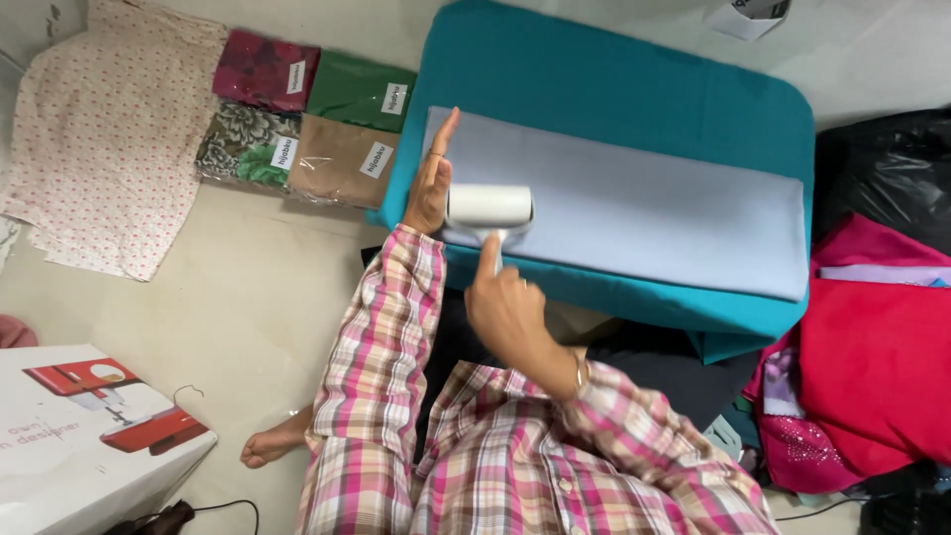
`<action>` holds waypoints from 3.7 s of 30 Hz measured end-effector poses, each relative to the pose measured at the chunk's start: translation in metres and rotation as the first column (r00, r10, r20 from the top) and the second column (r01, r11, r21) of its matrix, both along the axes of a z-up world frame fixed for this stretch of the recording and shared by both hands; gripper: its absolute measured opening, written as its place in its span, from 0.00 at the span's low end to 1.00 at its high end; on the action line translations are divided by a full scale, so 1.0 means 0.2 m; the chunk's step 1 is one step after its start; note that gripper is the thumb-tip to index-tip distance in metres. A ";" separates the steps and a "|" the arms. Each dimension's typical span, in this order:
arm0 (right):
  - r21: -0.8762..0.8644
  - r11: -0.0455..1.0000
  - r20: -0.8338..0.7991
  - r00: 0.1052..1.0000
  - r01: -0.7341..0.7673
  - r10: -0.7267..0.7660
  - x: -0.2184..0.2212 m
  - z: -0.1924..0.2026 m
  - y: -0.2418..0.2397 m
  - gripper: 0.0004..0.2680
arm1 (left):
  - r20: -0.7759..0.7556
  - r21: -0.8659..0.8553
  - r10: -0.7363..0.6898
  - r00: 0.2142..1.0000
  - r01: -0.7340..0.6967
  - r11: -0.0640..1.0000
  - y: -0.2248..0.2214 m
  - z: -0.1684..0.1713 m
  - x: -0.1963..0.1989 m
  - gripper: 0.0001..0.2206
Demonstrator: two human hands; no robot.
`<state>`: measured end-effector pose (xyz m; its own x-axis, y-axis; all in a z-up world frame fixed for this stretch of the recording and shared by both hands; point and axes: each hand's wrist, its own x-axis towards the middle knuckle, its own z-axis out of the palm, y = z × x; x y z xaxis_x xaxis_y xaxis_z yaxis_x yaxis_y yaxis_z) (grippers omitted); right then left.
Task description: Using a lint roller to clean a piece of grey fabric and then folding it neatly.
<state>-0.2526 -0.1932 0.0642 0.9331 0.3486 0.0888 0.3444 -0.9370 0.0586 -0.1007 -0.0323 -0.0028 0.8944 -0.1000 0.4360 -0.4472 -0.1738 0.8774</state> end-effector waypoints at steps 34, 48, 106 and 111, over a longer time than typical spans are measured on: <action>-0.033 0.986 -0.227 0.959 0.164 -0.167 0.00 0.09 -0.36 0.30 | 0.035 0.849 0.381 0.924 -0.228 0.476 -0.12 -0.06 0.03 0.26; 0.012 0.964 -0.103 0.959 0.265 -0.262 0.50 0.02 -0.55 0.25 | 0.000 0.856 0.372 0.928 -0.193 0.480 -0.12 -0.05 0.03 0.30; -0.018 0.850 -0.056 0.848 0.527 -0.527 0.48 -0.01 -1.42 0.23 | 0.022 0.871 0.385 0.923 -0.206 0.445 -0.12 -0.04 0.02 0.29; 0.021 0.824 -0.045 0.824 0.566 -0.565 0.42 0.00 -1.48 0.23 | 0.017 0.865 0.385 0.923 -0.206 0.457 -0.12 -0.04 0.02 0.28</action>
